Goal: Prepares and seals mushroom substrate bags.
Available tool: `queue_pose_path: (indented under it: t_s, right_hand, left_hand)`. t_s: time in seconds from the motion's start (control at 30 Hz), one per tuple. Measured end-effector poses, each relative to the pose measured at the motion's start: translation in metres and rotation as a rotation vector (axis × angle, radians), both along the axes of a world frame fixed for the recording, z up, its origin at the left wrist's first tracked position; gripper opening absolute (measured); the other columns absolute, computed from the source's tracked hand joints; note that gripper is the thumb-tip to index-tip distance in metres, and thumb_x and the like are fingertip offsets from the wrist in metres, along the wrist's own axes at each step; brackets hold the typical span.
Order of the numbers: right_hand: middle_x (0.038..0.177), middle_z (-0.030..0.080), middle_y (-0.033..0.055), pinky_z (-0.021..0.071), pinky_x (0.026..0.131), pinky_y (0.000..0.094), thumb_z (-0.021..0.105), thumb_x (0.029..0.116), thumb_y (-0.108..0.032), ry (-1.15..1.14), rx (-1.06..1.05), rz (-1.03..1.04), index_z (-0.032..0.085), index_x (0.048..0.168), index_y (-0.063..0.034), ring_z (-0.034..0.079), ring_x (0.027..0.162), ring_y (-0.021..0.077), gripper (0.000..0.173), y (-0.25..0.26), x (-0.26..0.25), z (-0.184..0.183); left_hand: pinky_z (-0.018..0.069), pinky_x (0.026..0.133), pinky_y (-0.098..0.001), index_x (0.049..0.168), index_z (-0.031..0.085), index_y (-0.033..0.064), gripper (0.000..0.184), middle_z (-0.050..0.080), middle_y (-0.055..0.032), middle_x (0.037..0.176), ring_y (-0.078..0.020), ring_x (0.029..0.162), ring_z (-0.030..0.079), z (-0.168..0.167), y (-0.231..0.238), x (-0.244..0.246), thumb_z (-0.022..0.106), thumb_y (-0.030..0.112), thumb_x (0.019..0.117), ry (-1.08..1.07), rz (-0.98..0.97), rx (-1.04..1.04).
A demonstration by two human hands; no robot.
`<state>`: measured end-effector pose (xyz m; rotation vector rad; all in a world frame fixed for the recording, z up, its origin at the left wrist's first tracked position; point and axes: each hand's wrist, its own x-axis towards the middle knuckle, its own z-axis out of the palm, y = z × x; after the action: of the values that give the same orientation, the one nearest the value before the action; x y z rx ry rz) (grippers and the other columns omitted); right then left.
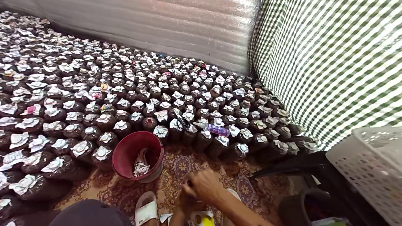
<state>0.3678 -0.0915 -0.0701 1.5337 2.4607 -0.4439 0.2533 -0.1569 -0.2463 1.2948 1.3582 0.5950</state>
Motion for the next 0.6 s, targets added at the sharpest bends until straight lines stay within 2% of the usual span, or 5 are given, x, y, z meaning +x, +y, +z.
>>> queue_pose_path:
  t_s: [0.13,0.27,0.4,0.47,0.6]
  right_hand:
    - [0.091,0.073,0.0196,0.0539,0.079,0.0597,0.041,0.0970,-0.066,-0.093,-0.053,-0.314,0.072,0.100,-0.0044,0.072,0.095,0.0391,0.069,0.000,0.049,-0.033]
    - [0.109,0.073,0.0199,0.0526,0.090,0.0590,0.041,0.0978,-0.067,-0.097,-0.271,-0.501,0.070,0.113,-0.0047,0.069,0.110,0.0376,0.071,0.005,0.035,-0.073]
    - [0.118,0.070,0.0210,0.0509,0.096,0.0601,0.042,0.0940,-0.077,-0.083,-0.395,-0.520,0.069,0.121,-0.0053,0.066,0.117,0.0385,0.082,0.014,0.022,-0.070]
    - [0.117,0.070,0.0205,0.0511,0.095,0.0617,0.050,0.0891,-0.081,0.035,-0.450,-0.602,0.070,0.119,-0.0054,0.066,0.114,0.0387,0.083,0.011,0.036,-0.063]
    - [0.108,0.072,0.0155,0.0556,0.090,0.0559,0.071,0.0905,-0.057,0.374,-0.492,-0.914,0.068,0.121,-0.0082,0.071,0.098,0.0322,0.057,-0.033,0.078,-0.088]
  left_hand:
    - [0.0500,0.102,-0.0578,0.158,0.035,0.0169,0.092,0.055,-0.0137,0.148,-0.0355,0.130,0.058,-0.003,0.045,-0.008,0.070,0.000,0.0757,0.400,-0.140,-0.010]
    - [0.0456,0.112,-0.0475,0.164,0.024,0.0161,0.113,0.036,-0.0088,0.164,-0.0276,0.143,0.048,0.000,0.038,0.000,0.086,0.018,0.0693,0.364,-0.109,0.034]
    - [0.0519,0.104,-0.0448,0.159,0.033,0.0129,0.104,0.044,-0.0095,0.158,-0.0266,0.133,0.056,0.009,0.038,0.005,0.081,0.011,0.0669,0.385,-0.051,0.132]
    - [0.0530,0.102,-0.0454,0.156,0.037,0.0135,0.104,0.049,-0.0101,0.154,-0.0265,0.129,0.059,0.007,0.039,0.003,0.088,0.021,0.0659,0.371,-0.045,0.133]
    - [0.0535,0.102,-0.0448,0.154,0.040,0.0127,0.110,0.056,-0.0109,0.147,-0.0263,0.123,0.064,0.007,0.036,0.003,0.093,0.043,0.0624,0.400,-0.002,0.137]
